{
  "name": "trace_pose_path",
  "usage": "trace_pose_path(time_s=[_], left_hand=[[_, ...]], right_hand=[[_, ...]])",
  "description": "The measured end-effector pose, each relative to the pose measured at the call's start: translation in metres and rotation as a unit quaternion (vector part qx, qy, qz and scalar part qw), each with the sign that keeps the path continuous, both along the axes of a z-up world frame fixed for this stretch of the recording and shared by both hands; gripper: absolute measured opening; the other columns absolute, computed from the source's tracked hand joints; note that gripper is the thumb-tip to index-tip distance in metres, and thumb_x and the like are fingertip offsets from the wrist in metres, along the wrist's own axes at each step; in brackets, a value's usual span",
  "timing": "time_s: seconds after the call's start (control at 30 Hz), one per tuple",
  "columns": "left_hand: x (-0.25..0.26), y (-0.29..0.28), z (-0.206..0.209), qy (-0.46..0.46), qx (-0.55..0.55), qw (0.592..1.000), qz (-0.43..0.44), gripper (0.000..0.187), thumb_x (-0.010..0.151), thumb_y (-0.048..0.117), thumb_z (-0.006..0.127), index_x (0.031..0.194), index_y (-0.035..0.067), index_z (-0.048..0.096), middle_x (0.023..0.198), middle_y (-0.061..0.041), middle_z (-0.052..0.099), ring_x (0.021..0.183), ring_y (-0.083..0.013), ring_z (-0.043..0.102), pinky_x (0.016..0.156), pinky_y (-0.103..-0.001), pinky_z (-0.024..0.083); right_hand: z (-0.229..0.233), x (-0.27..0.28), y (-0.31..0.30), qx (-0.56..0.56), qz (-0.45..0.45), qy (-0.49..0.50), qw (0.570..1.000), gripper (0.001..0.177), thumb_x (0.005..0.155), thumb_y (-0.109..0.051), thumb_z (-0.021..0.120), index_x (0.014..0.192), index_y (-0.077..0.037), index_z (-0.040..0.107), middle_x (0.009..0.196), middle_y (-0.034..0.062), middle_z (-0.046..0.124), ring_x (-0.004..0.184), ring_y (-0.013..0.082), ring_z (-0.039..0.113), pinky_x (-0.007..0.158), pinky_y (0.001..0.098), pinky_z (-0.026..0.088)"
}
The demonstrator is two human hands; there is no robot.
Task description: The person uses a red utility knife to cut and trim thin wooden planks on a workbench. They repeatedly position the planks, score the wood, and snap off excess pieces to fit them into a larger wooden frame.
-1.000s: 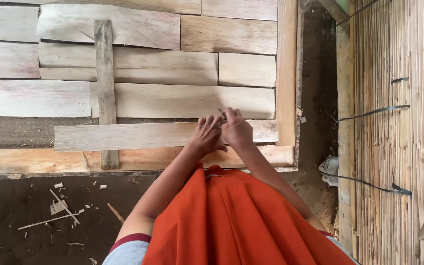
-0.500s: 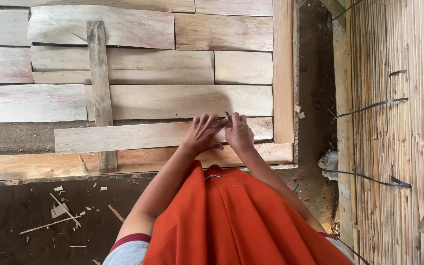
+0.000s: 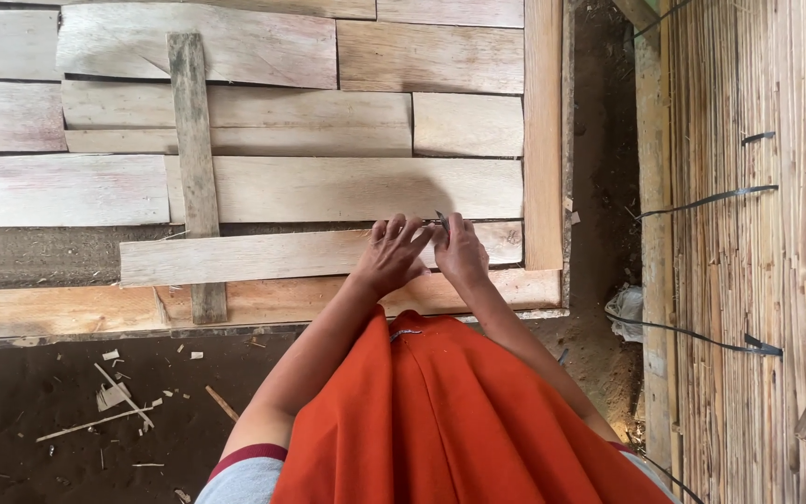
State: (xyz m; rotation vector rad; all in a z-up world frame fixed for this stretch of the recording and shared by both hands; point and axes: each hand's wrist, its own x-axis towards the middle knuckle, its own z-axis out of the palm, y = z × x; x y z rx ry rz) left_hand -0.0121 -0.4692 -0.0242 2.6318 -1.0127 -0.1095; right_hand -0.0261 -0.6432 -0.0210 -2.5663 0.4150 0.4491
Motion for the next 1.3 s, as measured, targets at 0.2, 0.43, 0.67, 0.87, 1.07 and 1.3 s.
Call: trace_pose_path(time_s=[0.2, 0.43, 0.67, 0.87, 1.07, 1.3], left_hand=[[-0.002, -0.005, -0.029, -0.008, 0.002, 1.0, 0.01, 0.07, 0.078, 0.048, 0.081, 0.135, 0.019, 0.052, 0.131, -0.003, 0.043, 0.12, -0.0245, 0.041, 0.094, -0.041, 0.036], [-0.003, -0.011, -0.032, 0.044, -0.052, 0.997, 0.031, 0.072, 0.075, 0.037, 0.082, 0.135, 0.024, 0.045, 0.125, -0.003, 0.046, 0.119, -0.0259, 0.045, 0.095, -0.042, 0.037], [-0.005, -0.013, -0.029, -0.013, -0.049, 0.998, 0.026, 0.063, 0.073, 0.036, 0.084, 0.123, 0.022, 0.049, 0.126, -0.003, 0.046, 0.116, -0.0257, 0.045, 0.091, -0.041, 0.037], [-0.011, 0.005, -0.008, -0.035, -0.103, 0.991, 0.073, 0.044, 0.081, 0.03, 0.076, 0.118, 0.021, 0.054, 0.13, -0.002, 0.044, 0.116, -0.0265, 0.046, 0.09, -0.041, 0.039], [-0.011, 0.063, 0.002, -0.135, -0.099, 0.961, 0.218, 0.035, 0.08, 0.01, 0.066, 0.11, 0.024, 0.055, 0.119, 0.001, 0.048, 0.112, -0.0244, 0.049, 0.083, -0.038, 0.037], [-0.006, 0.181, -0.015, -0.205, -0.113, 0.875, 0.423, 0.025, 0.08, 0.019, 0.063, 0.102, 0.031, 0.059, 0.105, 0.006, 0.052, 0.106, -0.0224, 0.05, 0.08, -0.039, 0.038]], right_hand=[[-0.027, 0.002, -0.012, -0.015, 0.014, 0.023, 1.0, 0.028, 0.09, -0.025, 0.053, 0.116, -0.02, 0.045, 0.114, 0.0134, 0.057, 0.101, 0.0497, 0.069, 0.087, 0.0638, 0.056], [-0.004, 0.001, -0.01, -0.011, 0.015, 0.041, 0.999, 0.029, 0.089, -0.025, 0.053, 0.116, -0.02, 0.045, 0.115, 0.0127, 0.057, 0.103, 0.048, 0.068, 0.089, 0.0632, 0.055], [-0.016, 0.001, -0.017, -0.016, 0.009, 0.041, 0.999, 0.026, 0.09, -0.024, 0.054, 0.114, -0.019, 0.045, 0.113, 0.0124, 0.058, 0.104, 0.0466, 0.068, 0.088, 0.0625, 0.055], [0.002, 0.006, 0.001, -0.022, 0.013, 0.017, 1.0, 0.021, 0.091, -0.019, 0.052, 0.111, -0.018, 0.047, 0.111, 0.0115, 0.057, 0.099, 0.0461, 0.069, 0.088, 0.0612, 0.056], [0.011, 0.022, 0.066, 0.01, 0.139, -0.091, 0.986, 0.015, 0.091, -0.017, 0.056, 0.106, -0.019, 0.055, 0.101, 0.0083, 0.055, 0.091, 0.0436, 0.069, 0.08, 0.0585, 0.059], [0.0, 0.032, 0.195, 0.037, 0.26, -0.054, 0.963, 0.02, 0.092, -0.026, 0.055, 0.112, -0.024, 0.055, 0.109, 0.0037, 0.054, 0.095, 0.0396, 0.069, 0.085, 0.0557, 0.06]])
